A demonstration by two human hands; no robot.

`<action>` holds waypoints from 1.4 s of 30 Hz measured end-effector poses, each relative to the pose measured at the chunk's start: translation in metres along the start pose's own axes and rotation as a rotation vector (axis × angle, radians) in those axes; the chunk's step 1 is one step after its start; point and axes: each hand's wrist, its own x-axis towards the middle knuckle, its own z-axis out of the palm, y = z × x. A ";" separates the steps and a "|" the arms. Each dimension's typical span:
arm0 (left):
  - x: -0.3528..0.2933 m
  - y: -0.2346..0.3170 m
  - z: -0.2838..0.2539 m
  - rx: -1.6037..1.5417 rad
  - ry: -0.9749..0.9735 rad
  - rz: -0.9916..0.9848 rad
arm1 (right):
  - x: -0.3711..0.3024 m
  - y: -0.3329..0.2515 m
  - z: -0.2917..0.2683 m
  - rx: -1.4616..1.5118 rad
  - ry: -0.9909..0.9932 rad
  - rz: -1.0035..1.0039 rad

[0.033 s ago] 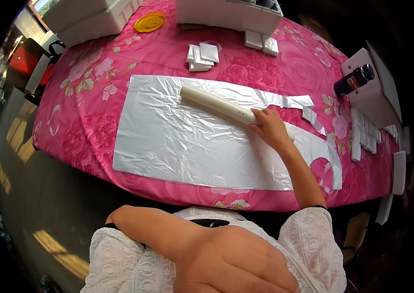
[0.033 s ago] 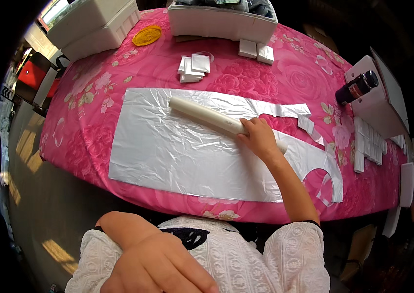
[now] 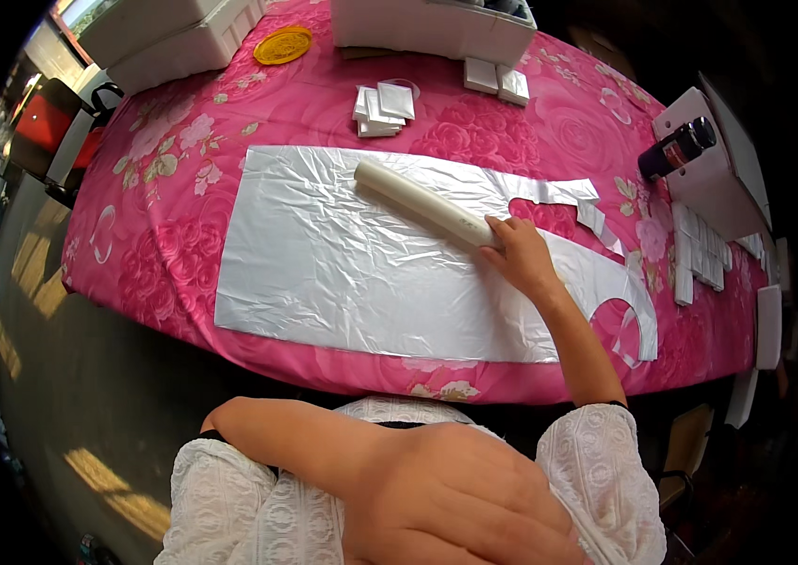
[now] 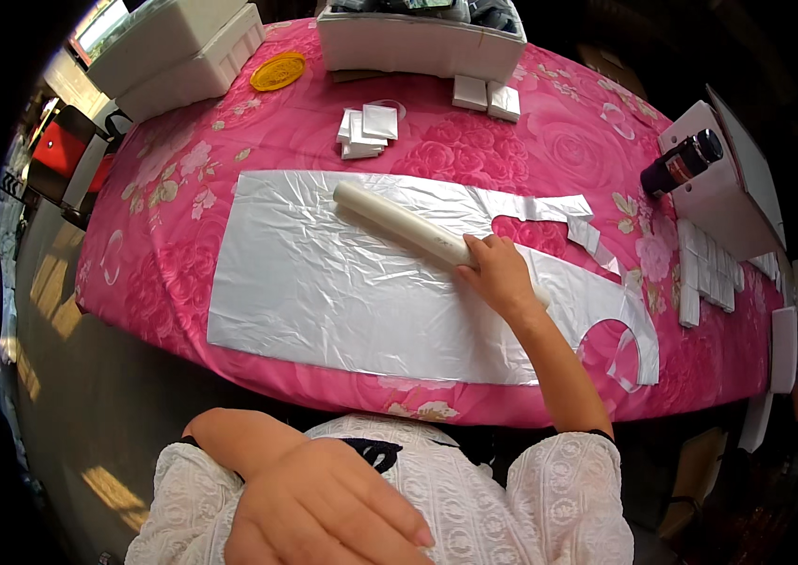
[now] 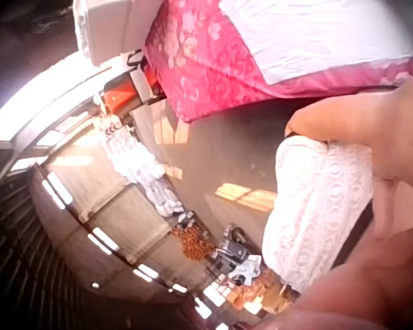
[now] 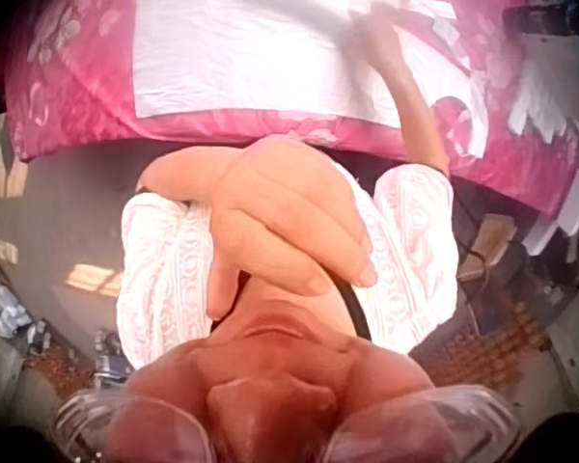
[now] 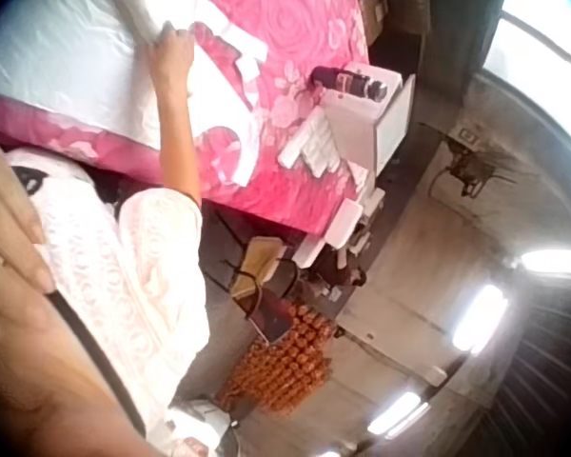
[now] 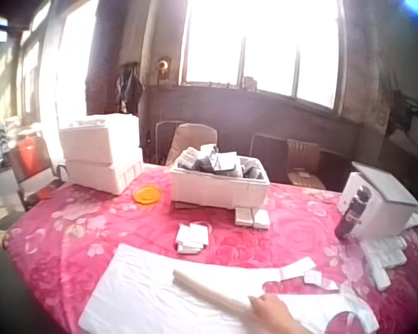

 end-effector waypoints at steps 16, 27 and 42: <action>-0.148 -0.159 -0.016 1.275 -0.068 -0.946 | -0.133 0.045 0.032 -0.042 0.141 0.066; -0.135 -0.182 0.011 1.271 -0.047 -0.945 | -0.188 0.246 -0.015 -0.239 0.647 0.488; -0.099 -0.163 0.011 0.058 0.759 -1.184 | -0.158 -0.043 -0.032 0.856 0.202 0.284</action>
